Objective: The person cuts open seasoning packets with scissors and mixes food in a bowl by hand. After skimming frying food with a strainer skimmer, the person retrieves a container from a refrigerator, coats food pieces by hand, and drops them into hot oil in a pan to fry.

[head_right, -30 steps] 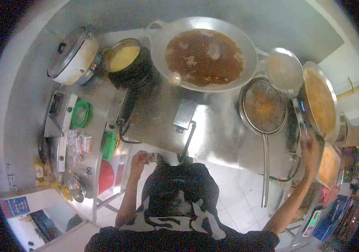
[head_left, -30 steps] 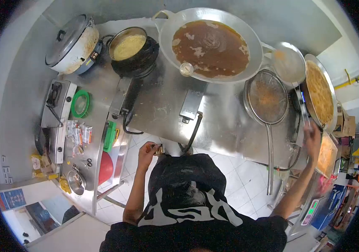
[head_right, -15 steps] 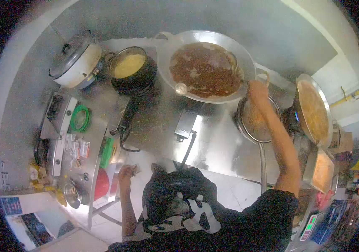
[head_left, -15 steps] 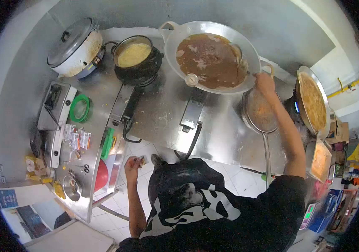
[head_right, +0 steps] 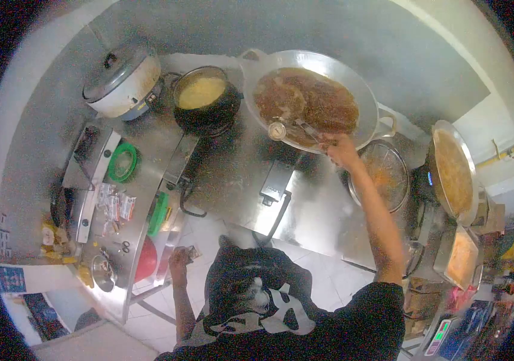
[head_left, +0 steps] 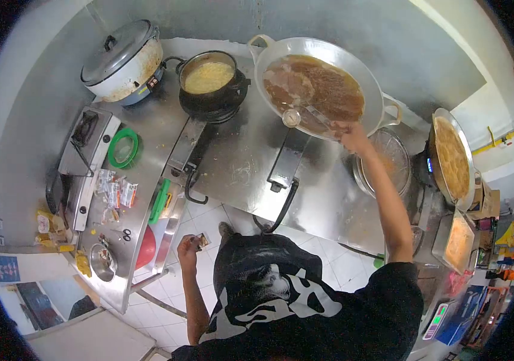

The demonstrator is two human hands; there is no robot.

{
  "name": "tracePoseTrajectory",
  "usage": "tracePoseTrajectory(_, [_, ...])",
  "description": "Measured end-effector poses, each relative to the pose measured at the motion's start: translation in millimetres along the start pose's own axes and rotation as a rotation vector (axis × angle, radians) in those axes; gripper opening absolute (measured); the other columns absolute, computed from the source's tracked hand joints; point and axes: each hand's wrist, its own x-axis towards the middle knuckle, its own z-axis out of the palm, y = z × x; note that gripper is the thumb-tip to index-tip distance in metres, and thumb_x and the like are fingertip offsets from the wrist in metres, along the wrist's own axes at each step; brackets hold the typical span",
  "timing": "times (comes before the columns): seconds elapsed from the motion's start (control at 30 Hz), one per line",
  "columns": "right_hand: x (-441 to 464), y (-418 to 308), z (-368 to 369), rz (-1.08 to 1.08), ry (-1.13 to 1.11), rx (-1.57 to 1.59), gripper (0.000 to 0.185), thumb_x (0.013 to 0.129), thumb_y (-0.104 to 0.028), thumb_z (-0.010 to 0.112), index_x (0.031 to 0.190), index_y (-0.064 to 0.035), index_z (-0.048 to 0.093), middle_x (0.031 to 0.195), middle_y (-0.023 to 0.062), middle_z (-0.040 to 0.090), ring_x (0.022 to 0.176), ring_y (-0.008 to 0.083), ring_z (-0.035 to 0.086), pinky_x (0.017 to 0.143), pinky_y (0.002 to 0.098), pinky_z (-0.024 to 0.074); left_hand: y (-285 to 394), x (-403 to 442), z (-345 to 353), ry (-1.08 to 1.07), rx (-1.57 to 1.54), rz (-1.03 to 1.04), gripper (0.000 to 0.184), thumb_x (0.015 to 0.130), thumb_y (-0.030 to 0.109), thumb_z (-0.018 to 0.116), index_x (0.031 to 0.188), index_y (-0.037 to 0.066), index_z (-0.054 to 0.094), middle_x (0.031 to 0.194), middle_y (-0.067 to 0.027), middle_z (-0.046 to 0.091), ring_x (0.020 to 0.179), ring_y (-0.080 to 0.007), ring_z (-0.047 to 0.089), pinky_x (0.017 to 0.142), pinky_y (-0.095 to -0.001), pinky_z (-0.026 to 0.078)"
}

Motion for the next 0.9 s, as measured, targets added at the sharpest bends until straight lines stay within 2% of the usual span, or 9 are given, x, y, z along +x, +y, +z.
tracePoseTrajectory(0.03, [-2, -1, 1, 0.048, -0.036, 0.112, 0.043, 0.079, -0.020, 0.064, 0.120, -0.0072, 0.062, 0.064, 0.0010, 0.052, 0.043, 0.0074, 0.039, 0.038, 0.0231, 0.0315, 2, 1, 1, 0.000, 0.000, 0.004, 0.008, 0.089, 0.014, 0.063, 0.091, 0.007, 0.061, 0.078, 0.0000, 0.061, 0.069, -0.0085, 0.056, 0.058, -0.0233, 0.047])
tracePoseTrajectory(0.13, [1, 5, 4, 0.097, -0.026, 0.125, 0.038, 0.080, -0.018, 0.068, 0.117, -0.0110, 0.065, 0.068, 0.0010, 0.059, 0.042, 0.0062, 0.041, 0.036, 0.0245, 0.0325, 5, 5, 0, -0.007, 0.013, 0.013, 0.008, 0.089, 0.014, 0.062, 0.091, 0.006, 0.061, 0.079, -0.0003, 0.061, 0.070, -0.0085, 0.057, 0.059, -0.0233, 0.047])
tracePoseTrajectory(0.23, [-7, 3, 0, 0.074, -0.035, 0.159, 0.037, 0.082, -0.017, 0.066, 0.119, -0.0119, 0.064, 0.061, 0.0001, 0.053, 0.041, 0.0080, 0.040, 0.037, 0.0243, 0.0337, 4, 6, 0, -0.025, 0.042, 0.015, 0.009, 0.089, 0.014, 0.062, 0.092, 0.006, 0.062, 0.079, -0.0003, 0.061, 0.070, -0.0086, 0.057, 0.060, -0.0232, 0.048])
tracePoseTrajectory(0.33, [-15, 9, -7, 0.084, -0.051, 0.160, 0.043, 0.085, -0.017, 0.063, 0.127, -0.0099, 0.058, 0.063, -0.0020, 0.047, 0.043, 0.0060, 0.035, 0.036, 0.0223, 0.0279, 3, 7, 3, -0.048, 0.044, -0.004, 0.009, 0.089, 0.015, 0.062, 0.092, 0.006, 0.062, 0.078, -0.0005, 0.061, 0.070, -0.0084, 0.057, 0.060, -0.0229, 0.048])
tracePoseTrajectory(0.53, [-39, 44, -47, 0.062, -0.027, 0.224, 0.043, 0.088, -0.020, 0.063, 0.130, -0.0163, 0.056, 0.068, -0.0012, 0.053, 0.044, 0.0067, 0.037, 0.040, 0.0247, 0.0346, -7, 12, 10, -0.100, 0.042, -0.026, 0.010, 0.089, 0.016, 0.062, 0.092, 0.007, 0.061, 0.078, -0.0004, 0.060, 0.070, -0.0080, 0.056, 0.059, -0.0226, 0.047])
tracePoseTrajectory(0.67, [-108, 19, -99, 0.111, 0.204, 0.036, 0.035, 0.083, -0.010, 0.064, 0.119, -0.0092, 0.064, 0.080, 0.0003, 0.063, 0.057, 0.0066, 0.052, 0.044, 0.0214, 0.0358, 3, 14, 22, -0.107, 0.071, 0.003, 0.010, 0.088, 0.016, 0.063, 0.092, 0.007, 0.061, 0.076, 0.0001, 0.058, 0.068, -0.0077, 0.054, 0.058, -0.0224, 0.047])
tracePoseTrajectory(0.73, [-122, 58, -134, 0.070, 0.259, -0.143, 0.036, 0.082, -0.012, 0.066, 0.118, -0.0066, 0.063, 0.096, 0.0034, 0.069, 0.069, 0.0104, 0.062, 0.053, 0.0258, 0.0446, 9, 14, 29, -0.112, 0.108, 0.003, 0.010, 0.088, 0.016, 0.064, 0.091, 0.007, 0.061, 0.076, 0.0002, 0.058, 0.068, -0.0076, 0.054, 0.058, -0.0223, 0.047])
tracePoseTrajectory(0.83, [-155, 104, -172, -0.346, 0.491, -0.319, 0.041, 0.083, -0.018, 0.067, 0.124, -0.0183, 0.062, 0.080, 0.0035, 0.067, 0.058, 0.0116, 0.053, 0.054, 0.0300, 0.0447, 8, 24, 34, -0.134, 0.155, -0.068, 0.010, 0.087, 0.016, 0.064, 0.091, 0.007, 0.062, 0.077, 0.0008, 0.059, 0.069, -0.0074, 0.055, 0.058, -0.0222, 0.047])
tracePoseTrajectory(0.9, [-191, 90, -180, -0.164, 0.604, -0.509, 0.038, 0.083, -0.017, 0.066, 0.121, -0.0144, 0.062, 0.089, 0.0118, 0.068, 0.070, 0.0221, 0.063, 0.067, 0.0360, 0.0487, -3, 32, 35, -0.123, 0.138, -0.057, 0.010, 0.087, 0.016, 0.065, 0.091, 0.007, 0.062, 0.077, 0.0011, 0.059, 0.069, -0.0071, 0.055, 0.059, -0.0218, 0.047])
